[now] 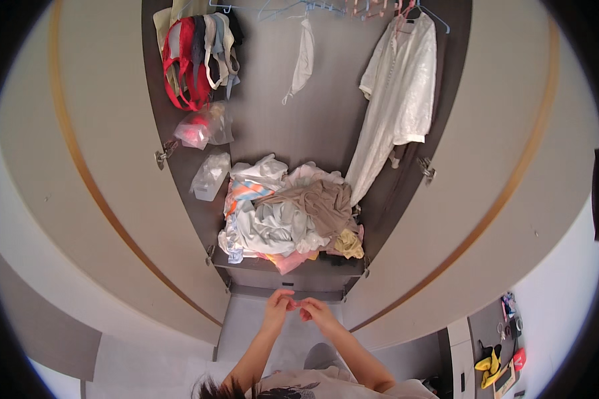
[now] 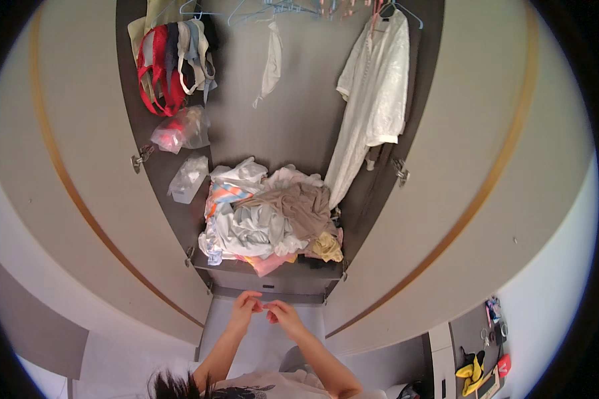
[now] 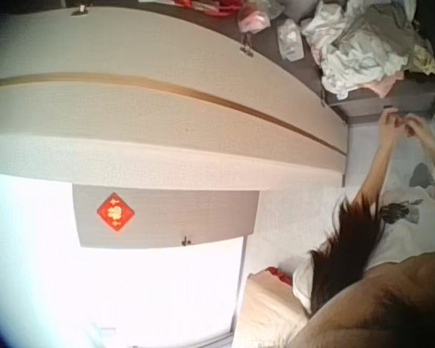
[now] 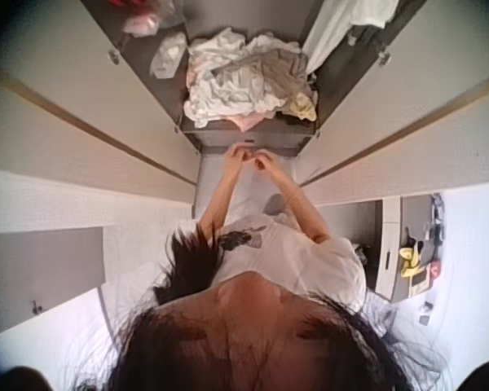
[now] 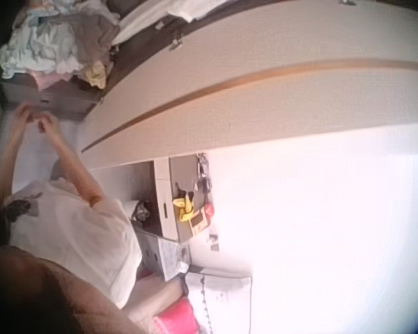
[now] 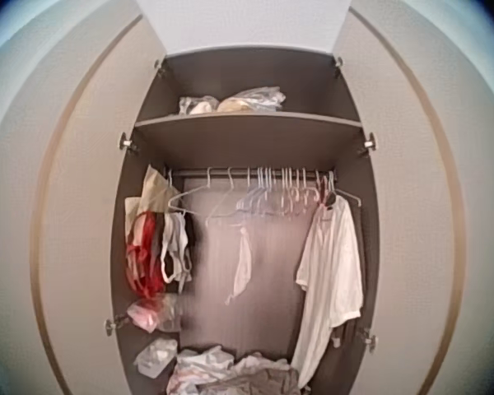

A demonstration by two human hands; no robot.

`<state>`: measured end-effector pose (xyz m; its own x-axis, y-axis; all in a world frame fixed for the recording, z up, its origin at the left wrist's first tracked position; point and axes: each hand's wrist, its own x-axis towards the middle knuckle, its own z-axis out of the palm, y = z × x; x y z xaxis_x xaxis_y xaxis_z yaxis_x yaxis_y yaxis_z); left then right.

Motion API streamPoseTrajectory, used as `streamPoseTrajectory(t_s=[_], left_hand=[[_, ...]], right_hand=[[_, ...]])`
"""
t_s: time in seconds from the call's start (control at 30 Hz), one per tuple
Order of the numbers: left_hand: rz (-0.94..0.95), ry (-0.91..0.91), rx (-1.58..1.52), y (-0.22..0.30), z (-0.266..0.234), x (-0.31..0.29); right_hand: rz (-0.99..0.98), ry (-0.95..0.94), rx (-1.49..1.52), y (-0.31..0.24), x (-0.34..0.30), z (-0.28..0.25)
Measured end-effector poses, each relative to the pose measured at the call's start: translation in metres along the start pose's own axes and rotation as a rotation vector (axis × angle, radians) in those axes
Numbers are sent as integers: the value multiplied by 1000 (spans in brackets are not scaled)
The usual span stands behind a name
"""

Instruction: The person wipes the exterior and interior surfaces of a white wardrobe with a yellow cloth and then places several pieces of clothing onto hangers and hangs them on a rack inside the wardrobe.

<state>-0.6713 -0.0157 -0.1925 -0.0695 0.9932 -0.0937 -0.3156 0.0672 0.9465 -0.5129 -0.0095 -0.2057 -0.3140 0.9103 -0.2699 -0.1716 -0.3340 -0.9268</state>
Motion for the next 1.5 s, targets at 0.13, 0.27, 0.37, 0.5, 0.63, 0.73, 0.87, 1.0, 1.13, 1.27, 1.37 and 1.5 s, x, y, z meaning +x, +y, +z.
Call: streamPoseTrajectory(t_s=[0.13, 0.27, 0.37, 0.5, 0.63, 0.73, 0.87, 1.0, 1.13, 1.27, 1.37, 1.5], left_hand=[[-9, 55, 16, -8, -7, 55], [-50, 126, 42, -7, -3, 111], [-68, 226, 74, -1, -6, 149], [-49, 279, 82, 5, 1, 200], [-72, 356, 106, 11, 3, 211], [-114, 356, 133, 12, -5, 203], [-154, 305, 207, 22, -23, 206], [-138, 378, 143, 19, -62, 185], [-142, 419, 173, 16, -99, 171], [-86, 405, 212, 35, -118, 184], [70, 231, 227, 79, -106, 208], [336, 107, 413, 162, -44, 206]], right_hand=[[-79, -12, -169, -30, 79, -33], [-112, 62, -133, -49, 187, -88], [-106, 107, -85, -66, 263, -110], [-414, 296, -632, -51, 390, -165], [-424, 368, -894, -75, 449, -140], [-660, 565, -1233, -102, 454, -103], [-689, 361, -1726, -104, 509, -168], [-326, 283, -1655, -106, 503, -174], [-453, 322, -1342, -161, 465, -162], [-613, 25, -725, -266, 383, -106], [-563, -303, -67, -324, 330, -44], [-523, -496, 103, -358, 276, 29]])
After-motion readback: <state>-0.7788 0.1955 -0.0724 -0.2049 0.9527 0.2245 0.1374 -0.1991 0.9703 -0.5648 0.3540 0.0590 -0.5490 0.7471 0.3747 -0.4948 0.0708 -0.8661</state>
